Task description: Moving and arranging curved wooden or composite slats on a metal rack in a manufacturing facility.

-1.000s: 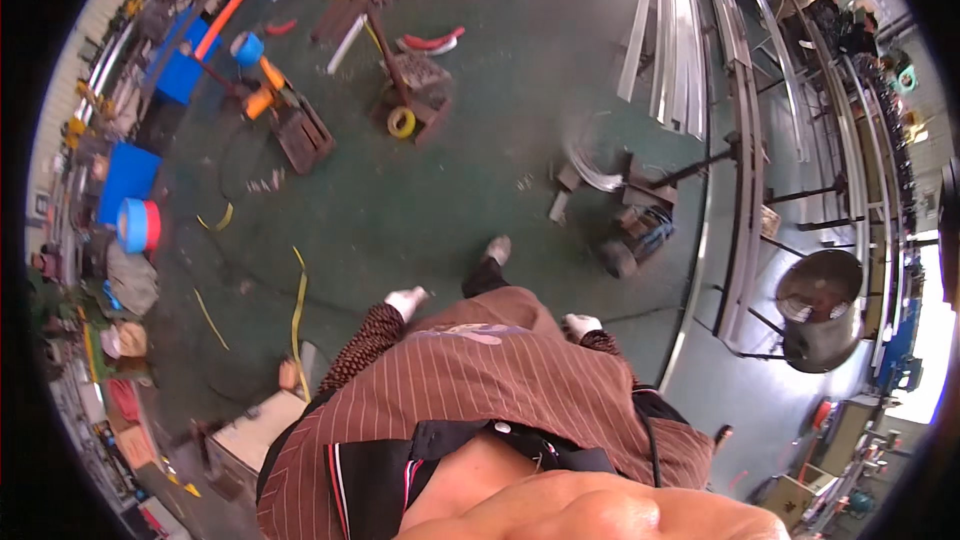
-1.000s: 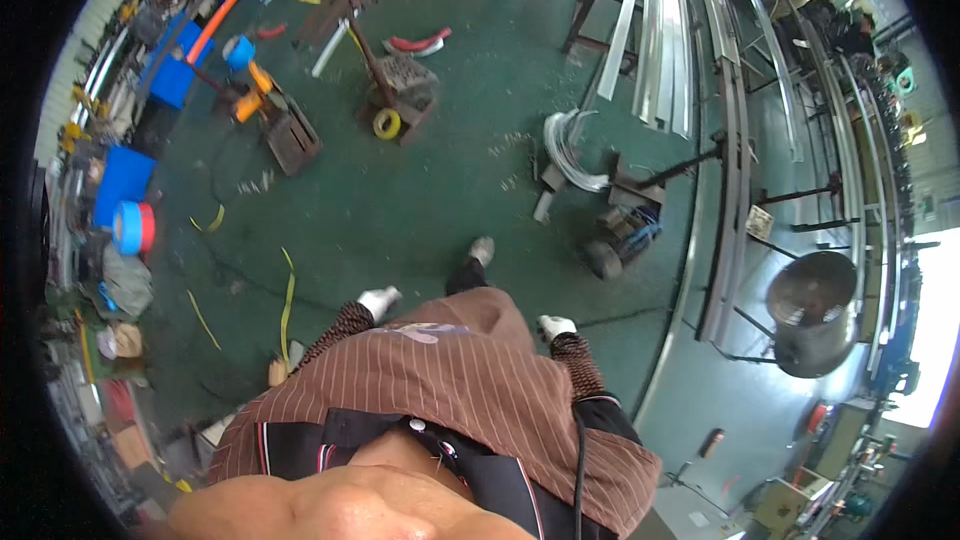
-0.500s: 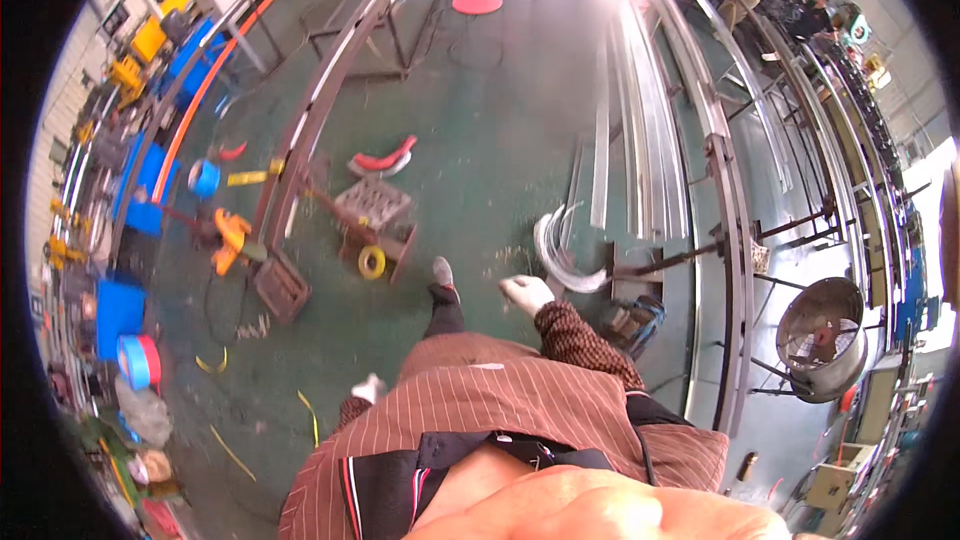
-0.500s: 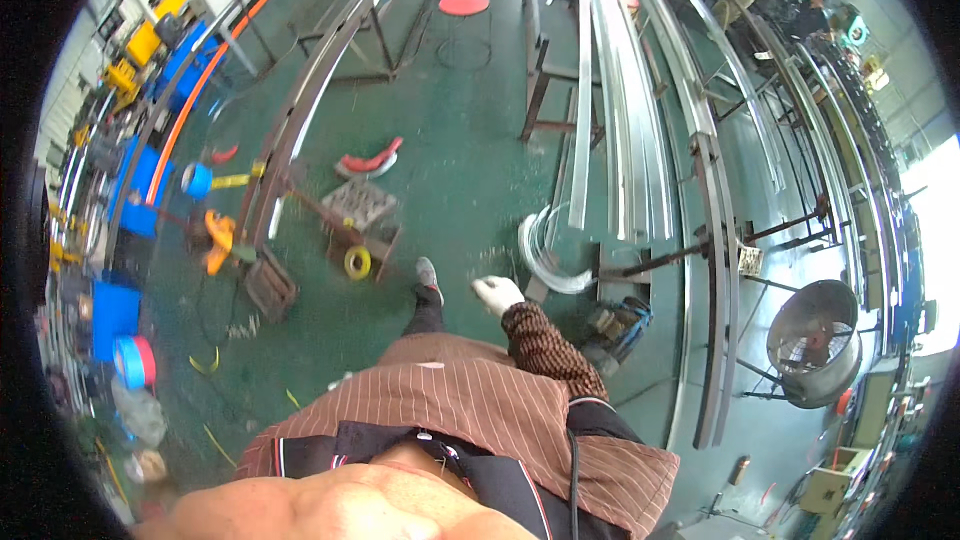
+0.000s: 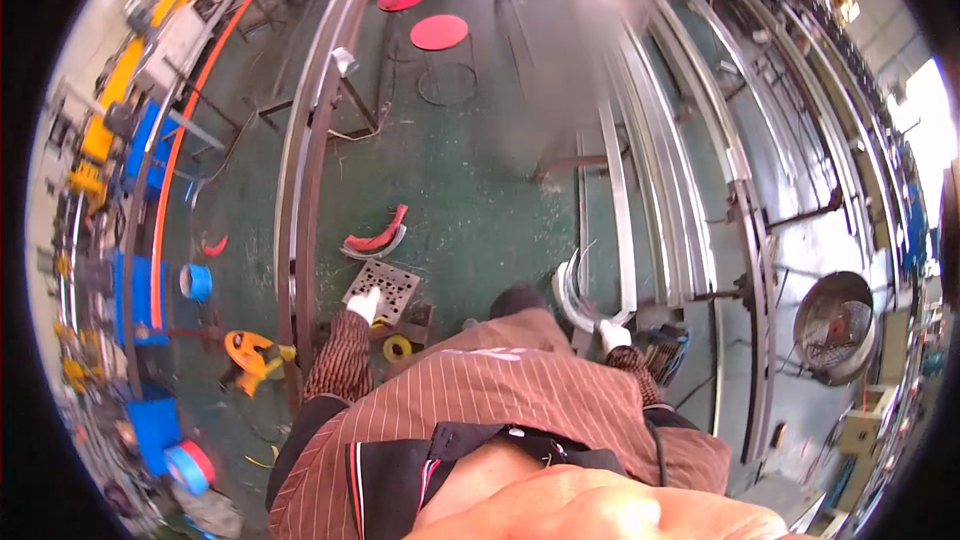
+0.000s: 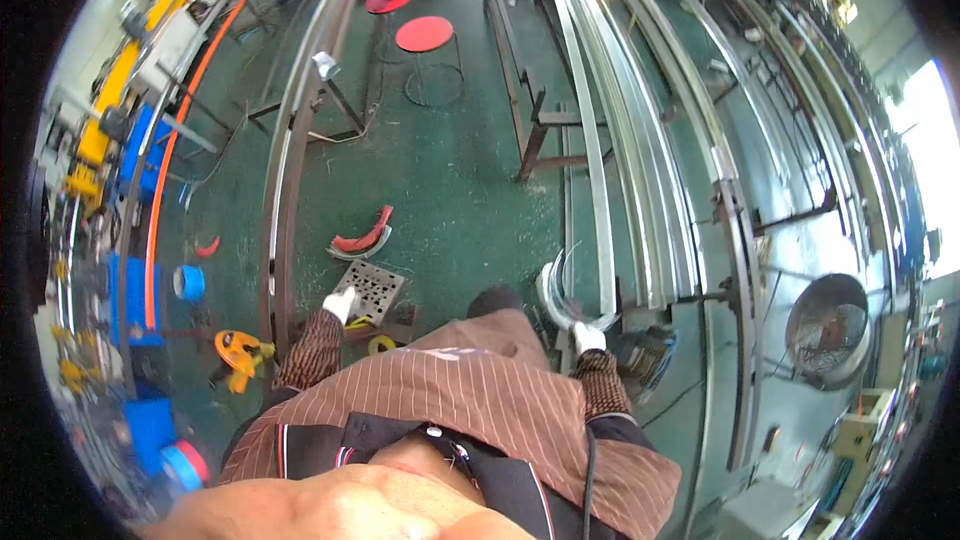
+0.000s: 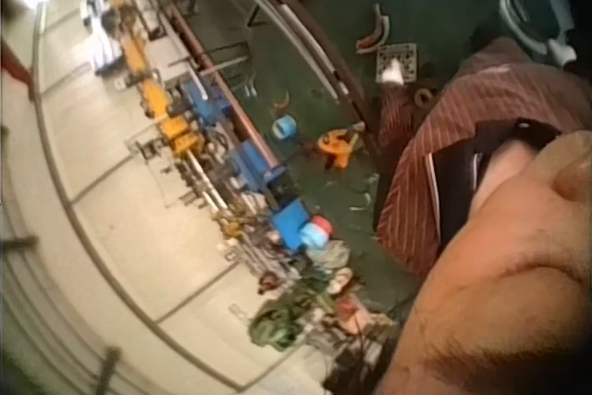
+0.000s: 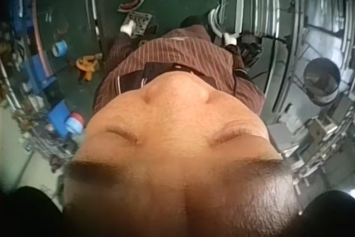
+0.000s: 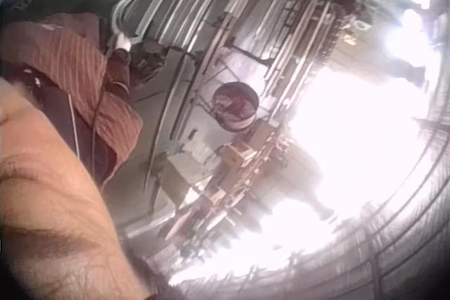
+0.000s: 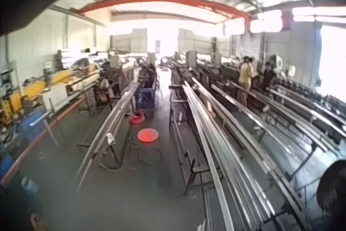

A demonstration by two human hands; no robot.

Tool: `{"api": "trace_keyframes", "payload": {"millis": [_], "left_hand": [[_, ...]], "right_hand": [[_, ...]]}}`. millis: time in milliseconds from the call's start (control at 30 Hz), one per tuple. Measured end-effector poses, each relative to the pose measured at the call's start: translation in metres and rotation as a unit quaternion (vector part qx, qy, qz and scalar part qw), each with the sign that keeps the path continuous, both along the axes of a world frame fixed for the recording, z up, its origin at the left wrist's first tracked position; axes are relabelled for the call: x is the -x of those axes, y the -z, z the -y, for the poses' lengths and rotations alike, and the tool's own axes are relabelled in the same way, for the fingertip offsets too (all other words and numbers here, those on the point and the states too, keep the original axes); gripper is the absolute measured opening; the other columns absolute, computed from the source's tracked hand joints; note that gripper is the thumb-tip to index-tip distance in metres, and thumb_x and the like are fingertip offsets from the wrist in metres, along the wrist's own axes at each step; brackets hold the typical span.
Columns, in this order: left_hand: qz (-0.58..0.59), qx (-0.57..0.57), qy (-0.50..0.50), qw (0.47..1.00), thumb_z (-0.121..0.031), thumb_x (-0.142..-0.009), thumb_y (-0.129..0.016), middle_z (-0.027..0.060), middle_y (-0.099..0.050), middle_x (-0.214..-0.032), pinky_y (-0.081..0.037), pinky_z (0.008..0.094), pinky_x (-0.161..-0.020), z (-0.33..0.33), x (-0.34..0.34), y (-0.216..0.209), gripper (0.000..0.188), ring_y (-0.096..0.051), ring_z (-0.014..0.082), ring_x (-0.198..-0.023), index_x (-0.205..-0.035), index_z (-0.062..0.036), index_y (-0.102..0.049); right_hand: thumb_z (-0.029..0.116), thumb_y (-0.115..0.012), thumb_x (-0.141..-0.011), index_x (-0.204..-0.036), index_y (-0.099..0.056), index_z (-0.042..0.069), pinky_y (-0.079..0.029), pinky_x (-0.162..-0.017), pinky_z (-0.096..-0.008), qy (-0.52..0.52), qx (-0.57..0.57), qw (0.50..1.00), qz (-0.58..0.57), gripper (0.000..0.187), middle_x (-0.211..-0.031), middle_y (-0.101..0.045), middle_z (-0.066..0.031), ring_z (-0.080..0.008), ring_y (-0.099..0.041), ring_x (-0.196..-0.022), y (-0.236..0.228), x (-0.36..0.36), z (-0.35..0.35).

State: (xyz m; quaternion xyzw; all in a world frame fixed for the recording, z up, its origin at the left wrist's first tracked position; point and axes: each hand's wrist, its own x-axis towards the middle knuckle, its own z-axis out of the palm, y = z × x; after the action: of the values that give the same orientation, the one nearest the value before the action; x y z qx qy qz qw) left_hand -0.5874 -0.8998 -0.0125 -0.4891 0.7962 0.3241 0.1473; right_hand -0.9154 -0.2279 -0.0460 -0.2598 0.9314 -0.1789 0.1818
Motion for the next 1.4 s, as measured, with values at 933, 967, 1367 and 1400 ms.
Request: {"api": "trace_keyframes", "payload": {"millis": [933, 967, 1367, 1400], "left_hand": [[-0.018, -0.256, -0.044, 0.965, -0.050, -0.112, -0.059, 0.0052, -0.078, -0.096, -0.055, 0.0355, -0.070, 0.296, 0.480, -0.010, 0.047, -0.070, 0.0180, -0.078, -0.116, -0.0079, -0.081], [0.003, -0.246, -0.018, 0.969, -0.049, -0.112, -0.059, 0.0050, -0.077, -0.095, -0.054, 0.0357, -0.069, 0.312, 0.493, -0.010, 0.046, -0.070, 0.0180, -0.078, -0.114, -0.0081, -0.081], [-0.086, -0.316, -0.085, 0.941, -0.047, -0.111, -0.061, 0.0016, -0.074, -0.085, -0.047, 0.0383, -0.059, 0.604, 0.790, -0.015, 0.044, -0.066, 0.0185, -0.070, -0.097, -0.0108, -0.080], [-0.103, -0.317, -0.083, 0.939, -0.047, -0.111, -0.061, 0.0013, -0.074, -0.084, -0.046, 0.0385, -0.058, 0.618, 0.825, -0.011, 0.044, -0.066, 0.0185, -0.069, -0.096, -0.0110, -0.080]], "right_hand": [[0.058, -0.067, -0.101, -0.105, -0.091, 0.009, -0.066, -0.088, -0.0426, 0.136, -0.127, 0.869, 0.458, 0.054, -0.101, -0.087, -0.0112, -0.0256, -0.083, -0.092, -0.143, 0.568, 0.520], [0.063, -0.063, -0.101, -0.103, -0.092, 0.012, -0.066, -0.086, -0.0424, 0.150, -0.077, 0.871, 0.462, 0.059, -0.098, -0.087, -0.0116, -0.0256, -0.083, -0.089, -0.142, 0.564, 0.514], [0.062, -0.047, -0.109, -0.126, -0.080, -0.003, -0.050, -0.117, -0.0563, 0.488, -0.139, 0.804, 0.308, 0.075, -0.133, -0.073, -0.0335, -0.0490, -0.068, -0.133, -0.130, 0.509, 0.536], [0.060, -0.047, -0.109, -0.125, -0.080, -0.003, -0.050, -0.117, -0.0565, 0.511, -0.152, 0.794, 0.292, 0.073, -0.133, -0.073, -0.0339, -0.0491, -0.067, -0.133, -0.121, 0.508, 0.534]]}}
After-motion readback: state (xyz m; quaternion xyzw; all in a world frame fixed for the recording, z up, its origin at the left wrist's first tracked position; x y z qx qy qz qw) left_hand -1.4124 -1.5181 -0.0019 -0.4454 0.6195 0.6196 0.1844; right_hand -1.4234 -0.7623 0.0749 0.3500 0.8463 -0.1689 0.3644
